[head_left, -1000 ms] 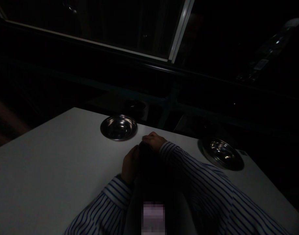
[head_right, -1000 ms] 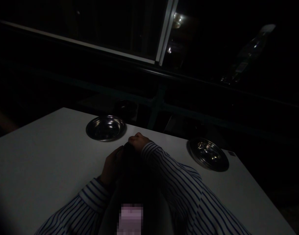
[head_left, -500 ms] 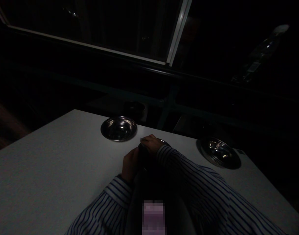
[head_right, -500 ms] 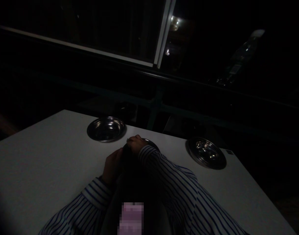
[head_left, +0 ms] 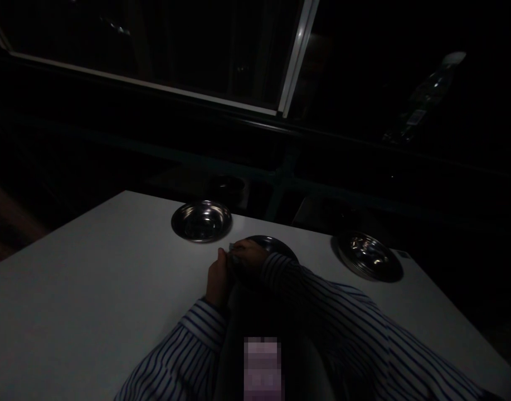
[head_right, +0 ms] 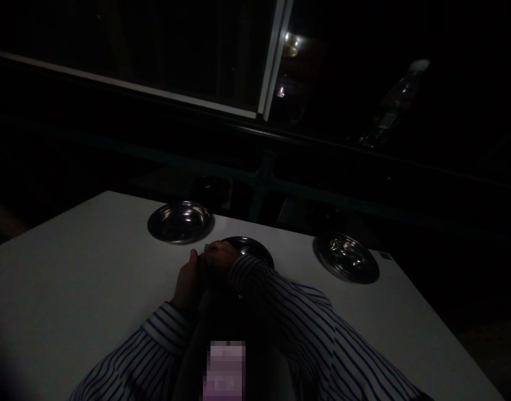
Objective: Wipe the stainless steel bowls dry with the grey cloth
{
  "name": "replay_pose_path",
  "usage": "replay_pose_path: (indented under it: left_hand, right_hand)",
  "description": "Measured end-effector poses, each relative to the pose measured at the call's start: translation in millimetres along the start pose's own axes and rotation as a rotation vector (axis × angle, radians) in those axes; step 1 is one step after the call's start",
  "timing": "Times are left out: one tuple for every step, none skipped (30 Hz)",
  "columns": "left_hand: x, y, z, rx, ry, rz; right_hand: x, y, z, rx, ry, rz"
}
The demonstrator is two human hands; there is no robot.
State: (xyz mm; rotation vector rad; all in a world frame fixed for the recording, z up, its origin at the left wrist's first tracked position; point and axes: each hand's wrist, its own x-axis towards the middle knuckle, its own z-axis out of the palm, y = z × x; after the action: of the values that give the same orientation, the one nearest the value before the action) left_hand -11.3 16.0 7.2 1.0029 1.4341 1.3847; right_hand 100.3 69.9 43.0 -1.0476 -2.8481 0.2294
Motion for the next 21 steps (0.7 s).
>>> replay_pose_path:
  left_hand:
    - [1, 0, -0.9, -0.003, -0.004, -0.026]
    - [1, -1, -1.9, -0.006, -0.010, -0.051]
    - [2, -1, -2.8, -0.010, -0.014, -0.072]
    - [3, -2, -3.7, -0.013, -0.011, -0.086]
    - [3, -3, -4.4, -0.016, -0.009, -0.095]
    - [3, -3, -4.9, -0.021, -0.008, -0.102]
    - [3, -3, -5.1, -0.027, -0.007, -0.108]
    - [2, -2, -5.1, -0.034, -0.007, -0.117]
    - [1, -1, -4.8, -0.042, -0.010, -0.125]
    - [0, 1, -4.2, -0.053, -0.013, -0.131]
    - [-1, 3, -3.5, -0.065, -0.017, -0.136]
    - [-2, 4, -2.8, -0.078, -0.022, -0.139]
    - [-3, 6, -2.0, -0.091, -0.026, -0.138]
    - [-3, 7, -1.3, -0.102, -0.028, -0.135]
    - [-4, 8, -0.8, -0.112, -0.029, -0.129]
    - [-3, 8, -0.4, -0.122, -0.030, -0.119]
    - [-3, 8, -0.1, -0.132, -0.031, -0.107]
    - [-3, 8, 0.0, -0.144, -0.032, -0.093]
    - [-2, 8, 0.2, -0.155, -0.036, -0.079]
    - [-2, 7, 0.3, -0.164, -0.042, -0.068]
    - [-2, 6, 0.4, -0.171, -0.047, -0.058]
  right_hand:
    - [-1, 0, -1, 0.004, -0.009, -0.015]
    - [-1, 0, -1, 0.006, -0.018, -0.030]
    - [-2, 0, -1, 0.007, -0.029, -0.046]
    - [-2, 0, 0, 0.008, -0.041, -0.064]
    - [-3, -1, 0, 0.008, -0.056, -0.084]
    - [-2, -1, 1, 0.008, -0.072, -0.106]
    - [-2, -1, 2, 0.008, -0.087, -0.128]
    - [-2, -1, 2, 0.008, -0.099, -0.147]
    - [-2, -2, 2, 0.009, -0.109, -0.165]
    - [-2, -2, 1, 0.011, -0.117, -0.182]
    - [-3, -3, 0, 0.013, -0.123, -0.198]
    - [-4, -3, -2, 0.015, -0.128, -0.214]
    - [-6, -5, -3, 0.017, -0.129, -0.229]
    - [-7, -6, -5, 0.018, -0.129, -0.242]
    - [-10, -8, -7, 0.019, -0.125, -0.252]
    - [-12, -10, -9, 0.020, -0.118, -0.258]
    - [-15, -13, -9, 0.019, -0.106, -0.260]
    - [-17, -15, -9, 0.020, -0.090, -0.258]
    - [-20, -18, -9, 0.020, -0.069, -0.251]
    - [-22, -20, -8, 0.019, -0.038, -0.236]
    - [-24, -22, -7, 0.018, 0.003, -0.211]
